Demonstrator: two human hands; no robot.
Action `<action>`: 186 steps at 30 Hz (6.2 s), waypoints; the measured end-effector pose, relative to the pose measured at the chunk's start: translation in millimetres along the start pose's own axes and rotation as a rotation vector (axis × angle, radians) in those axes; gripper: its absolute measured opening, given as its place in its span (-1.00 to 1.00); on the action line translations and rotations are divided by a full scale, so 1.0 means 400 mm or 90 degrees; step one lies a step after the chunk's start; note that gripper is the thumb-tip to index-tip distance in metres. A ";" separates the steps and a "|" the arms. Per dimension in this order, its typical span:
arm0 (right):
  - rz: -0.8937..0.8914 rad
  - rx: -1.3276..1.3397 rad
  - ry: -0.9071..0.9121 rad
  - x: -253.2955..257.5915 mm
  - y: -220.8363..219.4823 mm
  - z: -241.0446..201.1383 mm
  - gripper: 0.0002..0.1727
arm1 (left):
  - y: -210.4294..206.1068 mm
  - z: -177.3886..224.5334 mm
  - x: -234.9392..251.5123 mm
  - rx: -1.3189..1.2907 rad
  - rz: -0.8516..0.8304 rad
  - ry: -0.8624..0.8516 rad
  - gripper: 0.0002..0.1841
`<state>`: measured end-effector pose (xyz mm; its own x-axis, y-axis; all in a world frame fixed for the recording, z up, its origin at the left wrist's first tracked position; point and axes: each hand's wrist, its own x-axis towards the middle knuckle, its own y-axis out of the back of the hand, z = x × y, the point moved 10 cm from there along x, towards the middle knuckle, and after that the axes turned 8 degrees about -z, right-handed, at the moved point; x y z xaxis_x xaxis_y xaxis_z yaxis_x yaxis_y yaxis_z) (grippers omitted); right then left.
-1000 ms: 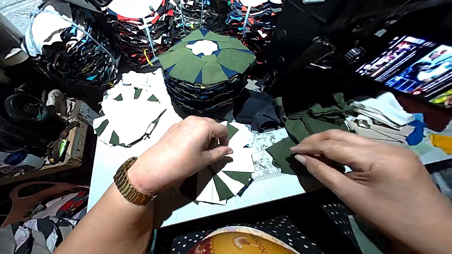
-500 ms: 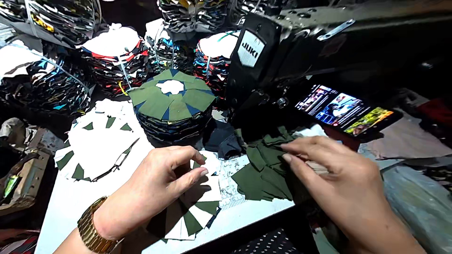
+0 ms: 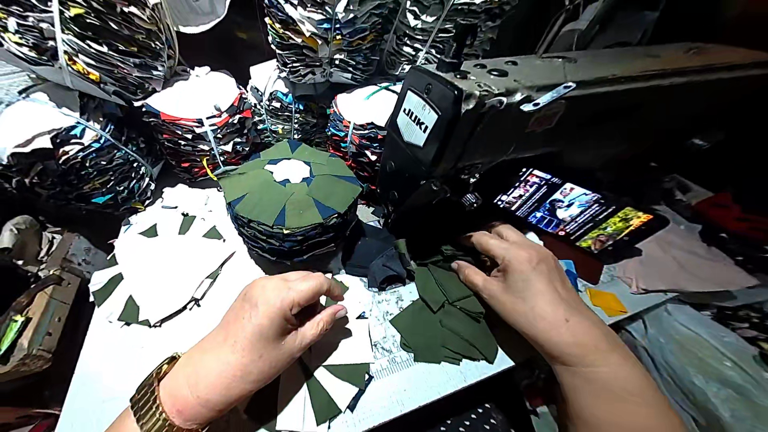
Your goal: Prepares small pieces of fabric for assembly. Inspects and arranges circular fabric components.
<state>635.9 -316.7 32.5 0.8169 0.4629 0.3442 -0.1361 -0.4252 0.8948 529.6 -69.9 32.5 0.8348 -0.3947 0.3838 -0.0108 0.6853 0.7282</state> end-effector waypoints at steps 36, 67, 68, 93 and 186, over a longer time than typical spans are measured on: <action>0.035 0.158 0.087 -0.148 0.033 -0.031 -0.69 | -0.002 0.033 0.004 0.016 -0.008 -0.038 -0.86; 0.027 0.074 0.208 -0.140 0.049 -0.067 -0.68 | -0.002 0.044 0.005 0.041 -0.015 -0.045 -0.87; 0.030 0.071 0.206 -0.142 0.054 -0.065 -0.69 | -0.003 0.047 0.005 0.044 -0.017 -0.049 -0.86; 0.060 0.102 0.080 -0.054 0.066 -0.027 -0.71 | -0.013 0.040 0.002 0.075 -0.017 -0.050 -0.84; -0.095 0.589 0.032 -0.114 -0.048 -0.207 -0.79 | -0.081 -0.034 -0.011 -0.610 0.082 0.201 -0.80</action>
<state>554.9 -265.3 23.3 0.7619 0.5865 0.2748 0.4855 -0.7980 0.3571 533.8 -82.2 -0.5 0.9672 -0.1983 0.1588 0.2187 0.9680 -0.1232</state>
